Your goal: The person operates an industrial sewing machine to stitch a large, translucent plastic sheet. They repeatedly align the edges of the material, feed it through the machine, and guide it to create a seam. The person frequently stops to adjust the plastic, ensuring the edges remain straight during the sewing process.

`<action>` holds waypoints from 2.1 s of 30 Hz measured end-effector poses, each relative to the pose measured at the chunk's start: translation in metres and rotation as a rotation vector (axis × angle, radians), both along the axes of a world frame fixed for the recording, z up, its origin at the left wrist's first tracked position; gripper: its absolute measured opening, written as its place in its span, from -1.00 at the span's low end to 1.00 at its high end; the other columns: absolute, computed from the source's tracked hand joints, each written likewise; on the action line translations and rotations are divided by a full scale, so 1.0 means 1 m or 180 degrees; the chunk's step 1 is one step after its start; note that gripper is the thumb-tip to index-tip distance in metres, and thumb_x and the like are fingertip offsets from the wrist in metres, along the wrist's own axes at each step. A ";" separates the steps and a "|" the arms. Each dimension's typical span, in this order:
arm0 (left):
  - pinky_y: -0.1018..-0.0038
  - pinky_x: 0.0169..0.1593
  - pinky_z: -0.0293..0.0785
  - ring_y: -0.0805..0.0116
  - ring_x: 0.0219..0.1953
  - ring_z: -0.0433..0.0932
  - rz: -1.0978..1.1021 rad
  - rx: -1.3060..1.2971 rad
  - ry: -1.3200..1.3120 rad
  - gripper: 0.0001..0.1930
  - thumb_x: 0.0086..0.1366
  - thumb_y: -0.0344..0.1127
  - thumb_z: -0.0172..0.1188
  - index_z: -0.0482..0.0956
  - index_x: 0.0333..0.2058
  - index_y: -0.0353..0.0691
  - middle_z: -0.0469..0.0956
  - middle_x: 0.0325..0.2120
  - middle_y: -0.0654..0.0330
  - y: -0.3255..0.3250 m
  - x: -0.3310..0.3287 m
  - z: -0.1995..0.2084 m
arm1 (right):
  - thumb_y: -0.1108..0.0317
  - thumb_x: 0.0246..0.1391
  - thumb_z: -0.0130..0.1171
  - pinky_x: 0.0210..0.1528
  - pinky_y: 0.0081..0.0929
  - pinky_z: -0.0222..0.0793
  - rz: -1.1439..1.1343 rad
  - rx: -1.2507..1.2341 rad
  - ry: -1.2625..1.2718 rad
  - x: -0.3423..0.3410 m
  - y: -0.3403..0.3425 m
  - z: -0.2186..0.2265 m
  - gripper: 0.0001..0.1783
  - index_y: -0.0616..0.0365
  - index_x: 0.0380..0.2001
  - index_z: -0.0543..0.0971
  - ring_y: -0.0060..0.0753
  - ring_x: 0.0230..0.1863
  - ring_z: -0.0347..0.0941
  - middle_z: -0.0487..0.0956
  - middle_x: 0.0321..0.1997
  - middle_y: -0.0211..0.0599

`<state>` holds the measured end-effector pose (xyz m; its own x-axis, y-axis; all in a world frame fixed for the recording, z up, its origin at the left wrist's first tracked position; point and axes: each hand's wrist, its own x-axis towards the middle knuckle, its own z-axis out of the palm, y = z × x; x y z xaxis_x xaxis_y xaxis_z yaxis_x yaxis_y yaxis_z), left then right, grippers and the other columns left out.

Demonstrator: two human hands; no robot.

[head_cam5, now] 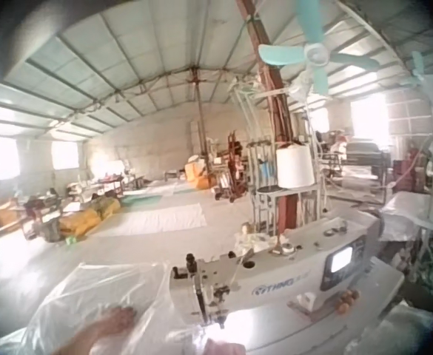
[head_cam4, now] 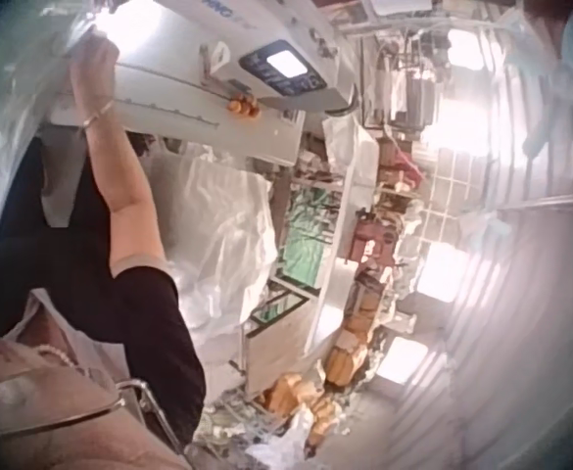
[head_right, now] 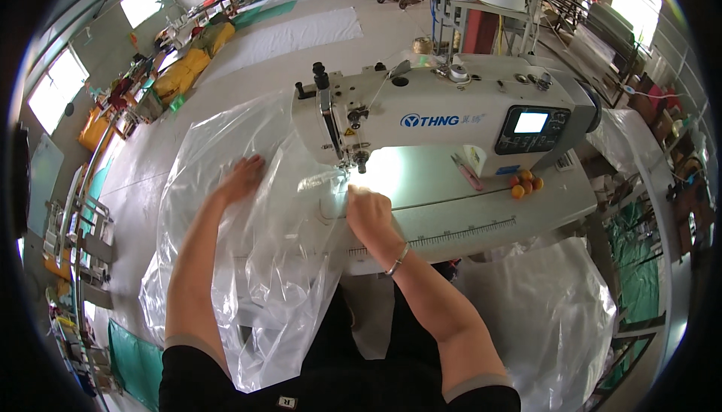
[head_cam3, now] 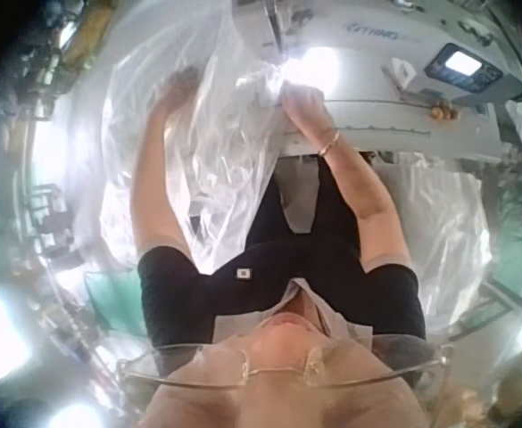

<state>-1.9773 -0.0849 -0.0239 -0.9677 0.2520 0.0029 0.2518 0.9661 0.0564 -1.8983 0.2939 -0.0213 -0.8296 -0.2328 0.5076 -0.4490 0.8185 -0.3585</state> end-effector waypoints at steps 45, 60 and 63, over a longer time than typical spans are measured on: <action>0.31 0.05 0.40 0.05 0.02 0.52 0.1403 0.2193 -0.1089 -0.46 0.29 0.07 0.09 0.50 0.02 -0.31 0.56 -0.10 -0.13 0.064 0.395 -0.161 | 0.29 0.20 0.02 0.08 -0.32 0.34 0.3058 -0.5055 -0.5284 0.246 -0.012 -0.030 -0.72 0.26 -0.14 0.53 -0.34 -0.08 0.49 0.59 -0.17 -0.28; 0.08 -0.17 0.47 -0.17 -0.24 0.54 0.2066 0.0687 0.0477 -0.67 -0.02 -0.31 0.27 0.56 -0.23 -0.29 0.58 -0.35 -0.14 0.004 0.456 -0.139 | -0.03 0.29 -0.11 0.17 -0.29 0.27 0.2583 -0.4850 -0.4462 0.233 0.005 -0.078 -0.46 0.09 0.18 0.32 -0.42 0.16 0.35 0.45 0.12 -0.35; 0.16 -0.14 0.46 -0.20 -0.20 0.52 0.2418 0.0681 0.1217 -0.60 -0.06 -0.54 0.19 0.52 -0.14 -0.37 0.57 -0.32 -0.16 -0.003 0.445 -0.005 | 0.17 0.24 0.06 0.11 -0.40 0.32 0.3523 -0.5066 -0.4445 0.246 -0.009 -0.083 -0.59 0.11 0.09 0.43 -0.49 0.08 0.41 0.50 0.03 -0.39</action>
<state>-1.5326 -0.0876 -0.0289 -0.7967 -0.5032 0.3349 -0.4167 0.8586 0.2987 -1.6526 0.2845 -0.1045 -0.5882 -0.7958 0.1444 0.6099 -0.5536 -0.5670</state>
